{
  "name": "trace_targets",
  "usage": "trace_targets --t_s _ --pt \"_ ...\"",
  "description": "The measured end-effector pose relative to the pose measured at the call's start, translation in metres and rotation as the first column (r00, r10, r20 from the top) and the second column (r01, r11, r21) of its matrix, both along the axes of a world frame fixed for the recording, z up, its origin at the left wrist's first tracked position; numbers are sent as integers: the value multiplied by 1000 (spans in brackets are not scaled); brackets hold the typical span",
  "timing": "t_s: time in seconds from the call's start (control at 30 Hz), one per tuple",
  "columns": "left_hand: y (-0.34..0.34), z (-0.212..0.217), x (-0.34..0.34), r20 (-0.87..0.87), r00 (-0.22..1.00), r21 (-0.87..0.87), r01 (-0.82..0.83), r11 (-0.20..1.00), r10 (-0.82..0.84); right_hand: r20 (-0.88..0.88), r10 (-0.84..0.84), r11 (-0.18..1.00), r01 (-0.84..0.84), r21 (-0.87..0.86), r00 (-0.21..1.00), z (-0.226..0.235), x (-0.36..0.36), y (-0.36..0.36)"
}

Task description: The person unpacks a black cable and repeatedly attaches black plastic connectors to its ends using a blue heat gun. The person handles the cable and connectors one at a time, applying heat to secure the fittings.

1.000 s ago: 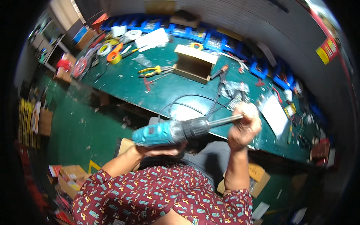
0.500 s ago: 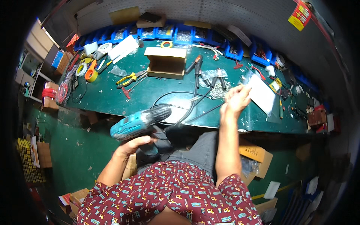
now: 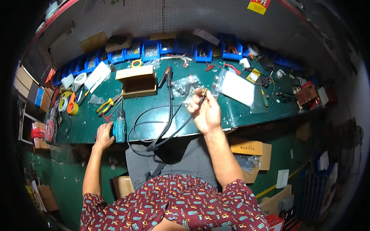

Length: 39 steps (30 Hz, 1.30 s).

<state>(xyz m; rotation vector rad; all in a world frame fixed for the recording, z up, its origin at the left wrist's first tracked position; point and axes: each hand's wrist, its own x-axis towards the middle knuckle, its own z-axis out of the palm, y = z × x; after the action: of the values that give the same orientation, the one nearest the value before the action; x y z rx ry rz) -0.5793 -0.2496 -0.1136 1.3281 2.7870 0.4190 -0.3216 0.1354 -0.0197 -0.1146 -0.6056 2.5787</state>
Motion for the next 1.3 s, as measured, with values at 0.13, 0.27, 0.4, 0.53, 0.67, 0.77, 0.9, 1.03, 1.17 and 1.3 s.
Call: trace_targets --t_s 0.13,0.27,0.4,0.53,0.67,0.77,0.9,1.03,1.17,1.3 --pt "64 53 67 55 984 326 145 934 -172 -36 15 1000 -15 2 999 5 2 -9" --pt "93 33 139 394 776 447 308 840 -493 -63 0 1000 1 21 998 24 -4 -24" --pt "101 17 158 626 694 430 75 900 -357 -66 -106 972 118 202 992 30 2 -22" --pt "116 41 159 615 612 575 84 814 -497 115 -424 674 228 703 898 39 17 -20" --pt "136 74 165 601 578 576 166 801 -552 67 -310 743 197 640 949 72 33 -47" --pt "140 92 170 652 544 537 160 829 -527 -99 -509 592 431 681 855 85 39 -42" --pt "137 100 164 595 475 656 177 733 -648 -158 -621 453 516 727 768 100 54 -29" --pt "136 114 169 610 403 706 113 699 -682 -195 -440 499 419 759 877 105 64 -37" --pt "138 108 175 582 384 763 47 644 -717 -235 -354 487 393 780 905 103 75 -48" --pt "138 101 178 603 365 763 -5 646 -709 -300 -263 444 391 806 917 102 82 -51"
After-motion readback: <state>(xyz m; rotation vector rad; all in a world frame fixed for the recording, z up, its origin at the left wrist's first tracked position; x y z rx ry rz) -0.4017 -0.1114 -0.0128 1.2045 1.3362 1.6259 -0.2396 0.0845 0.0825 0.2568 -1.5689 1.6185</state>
